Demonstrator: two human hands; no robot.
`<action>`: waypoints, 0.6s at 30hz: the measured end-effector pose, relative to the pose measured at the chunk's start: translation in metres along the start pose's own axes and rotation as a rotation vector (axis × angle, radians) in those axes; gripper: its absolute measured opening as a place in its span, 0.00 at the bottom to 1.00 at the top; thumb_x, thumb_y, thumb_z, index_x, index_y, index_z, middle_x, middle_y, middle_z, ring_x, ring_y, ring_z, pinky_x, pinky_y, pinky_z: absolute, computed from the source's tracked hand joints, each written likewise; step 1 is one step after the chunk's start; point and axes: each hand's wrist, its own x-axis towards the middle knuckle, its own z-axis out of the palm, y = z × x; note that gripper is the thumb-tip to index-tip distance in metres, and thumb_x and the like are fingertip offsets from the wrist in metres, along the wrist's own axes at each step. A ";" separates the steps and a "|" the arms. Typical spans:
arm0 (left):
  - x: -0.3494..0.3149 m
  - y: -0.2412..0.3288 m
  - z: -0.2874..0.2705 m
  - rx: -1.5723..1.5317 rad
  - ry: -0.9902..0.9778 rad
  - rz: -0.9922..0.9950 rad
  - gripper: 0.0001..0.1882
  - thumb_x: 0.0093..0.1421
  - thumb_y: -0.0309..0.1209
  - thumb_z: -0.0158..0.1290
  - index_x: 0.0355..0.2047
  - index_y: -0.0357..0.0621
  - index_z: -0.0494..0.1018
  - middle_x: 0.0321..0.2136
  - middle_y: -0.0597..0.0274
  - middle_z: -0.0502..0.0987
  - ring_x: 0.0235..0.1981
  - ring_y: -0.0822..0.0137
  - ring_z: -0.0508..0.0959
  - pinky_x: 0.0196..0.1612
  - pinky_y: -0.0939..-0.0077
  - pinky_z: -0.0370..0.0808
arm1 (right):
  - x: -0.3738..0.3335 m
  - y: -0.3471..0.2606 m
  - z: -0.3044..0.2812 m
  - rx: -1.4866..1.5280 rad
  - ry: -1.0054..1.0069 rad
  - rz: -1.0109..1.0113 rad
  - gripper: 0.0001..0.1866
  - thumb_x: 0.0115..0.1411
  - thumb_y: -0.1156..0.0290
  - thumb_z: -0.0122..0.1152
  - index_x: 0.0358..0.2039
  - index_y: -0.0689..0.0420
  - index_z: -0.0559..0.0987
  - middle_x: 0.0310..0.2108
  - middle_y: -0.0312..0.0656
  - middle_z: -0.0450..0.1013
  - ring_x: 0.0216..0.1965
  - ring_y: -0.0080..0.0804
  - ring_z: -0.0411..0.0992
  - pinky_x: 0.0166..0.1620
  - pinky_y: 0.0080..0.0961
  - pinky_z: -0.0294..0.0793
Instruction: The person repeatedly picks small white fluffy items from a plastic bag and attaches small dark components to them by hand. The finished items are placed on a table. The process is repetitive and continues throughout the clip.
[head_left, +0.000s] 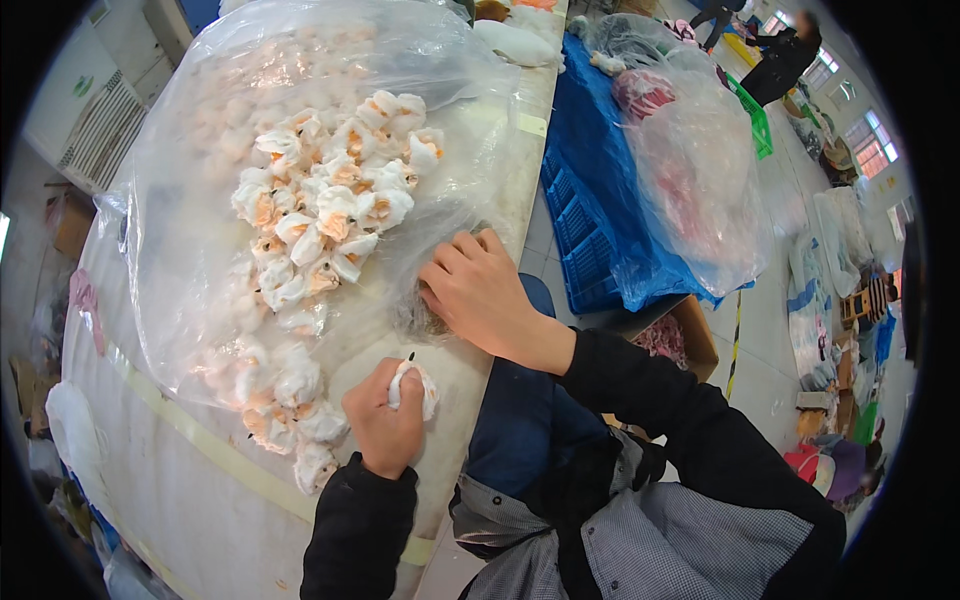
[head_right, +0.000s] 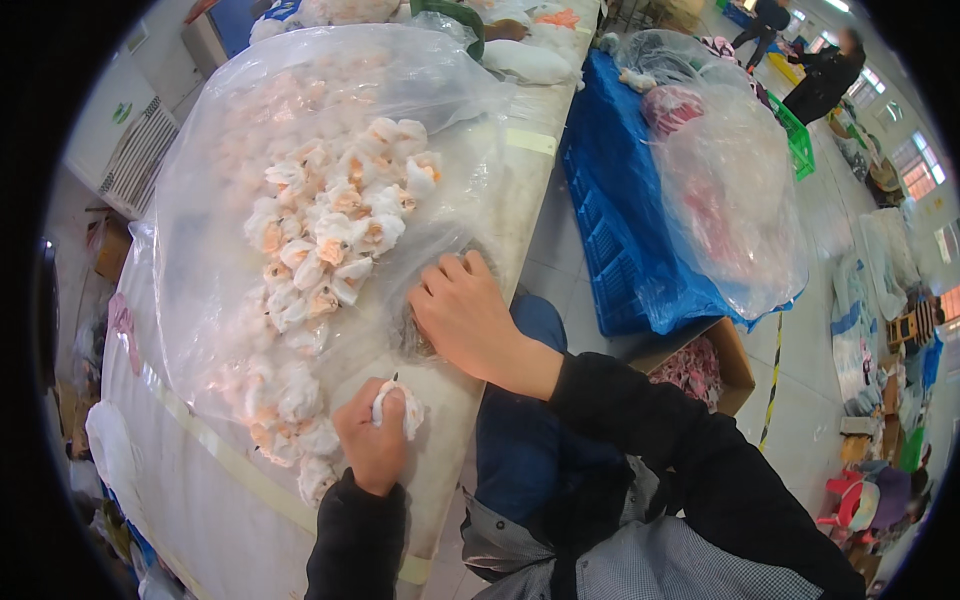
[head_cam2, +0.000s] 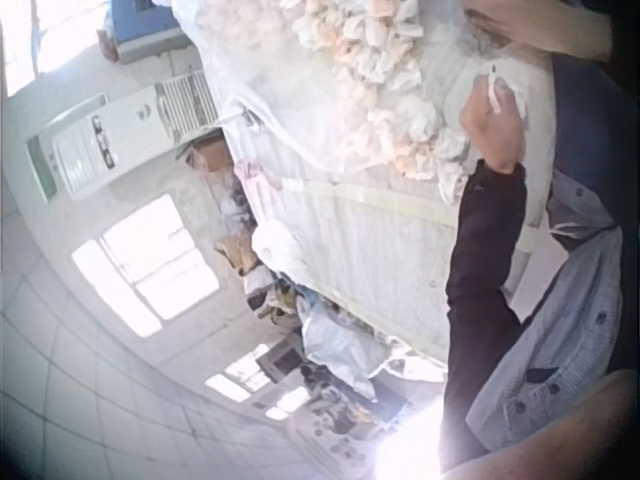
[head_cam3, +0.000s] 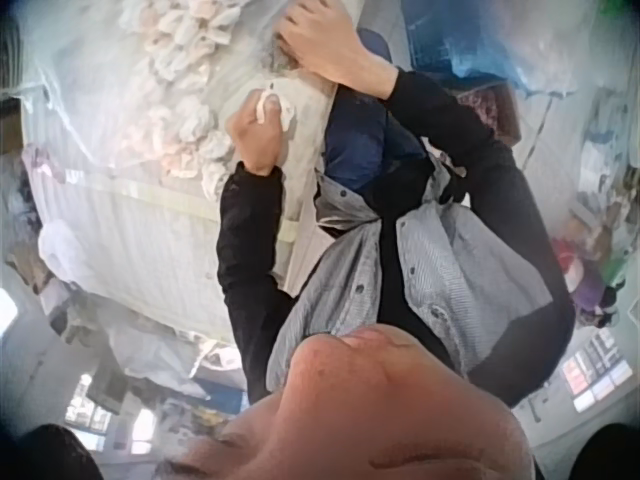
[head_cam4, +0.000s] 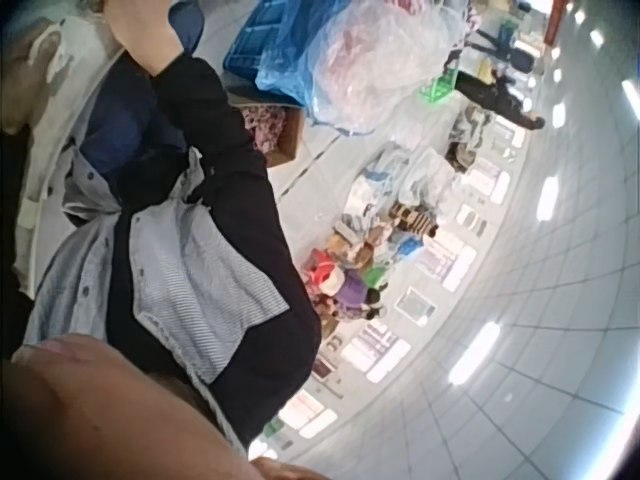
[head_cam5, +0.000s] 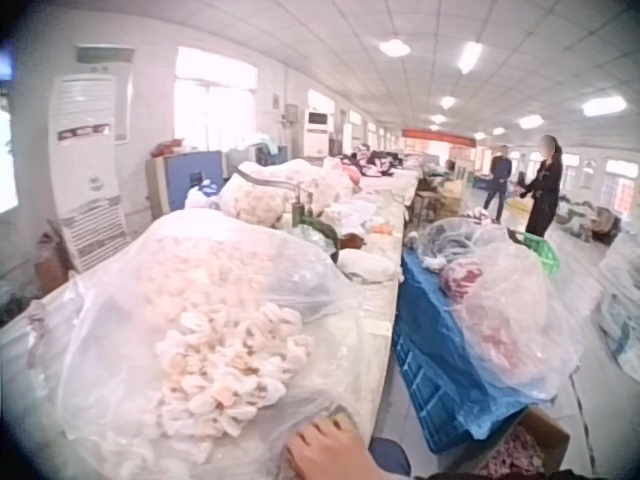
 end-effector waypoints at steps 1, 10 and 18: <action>0.000 -0.002 0.000 -0.015 0.001 -0.016 0.07 0.62 0.26 0.54 0.29 0.35 0.76 0.18 0.53 0.72 0.18 0.65 0.72 0.27 0.70 0.70 | 0.001 0.000 0.002 -0.005 -0.013 -0.010 0.05 0.52 0.71 0.67 0.30 0.54 0.80 0.33 0.40 0.74 0.42 0.39 0.70 0.47 0.36 0.65; 0.000 -0.004 0.000 -0.060 -0.020 -0.057 0.07 0.63 0.27 0.55 0.30 0.35 0.77 0.18 0.54 0.72 0.18 0.67 0.72 0.27 0.71 0.71 | -0.006 0.005 -0.002 -0.018 -0.084 -0.013 0.06 0.56 0.70 0.68 0.34 0.53 0.81 0.33 0.36 0.75 0.42 0.37 0.71 0.47 0.34 0.67; 0.001 0.002 0.000 -0.043 -0.072 -0.033 0.06 0.63 0.27 0.55 0.31 0.36 0.77 0.18 0.54 0.73 0.19 0.67 0.74 0.27 0.71 0.71 | -0.024 -0.016 -0.034 0.706 0.004 0.126 0.07 0.57 0.78 0.70 0.37 0.57 0.84 0.34 0.40 0.78 0.35 0.39 0.75 0.37 0.31 0.75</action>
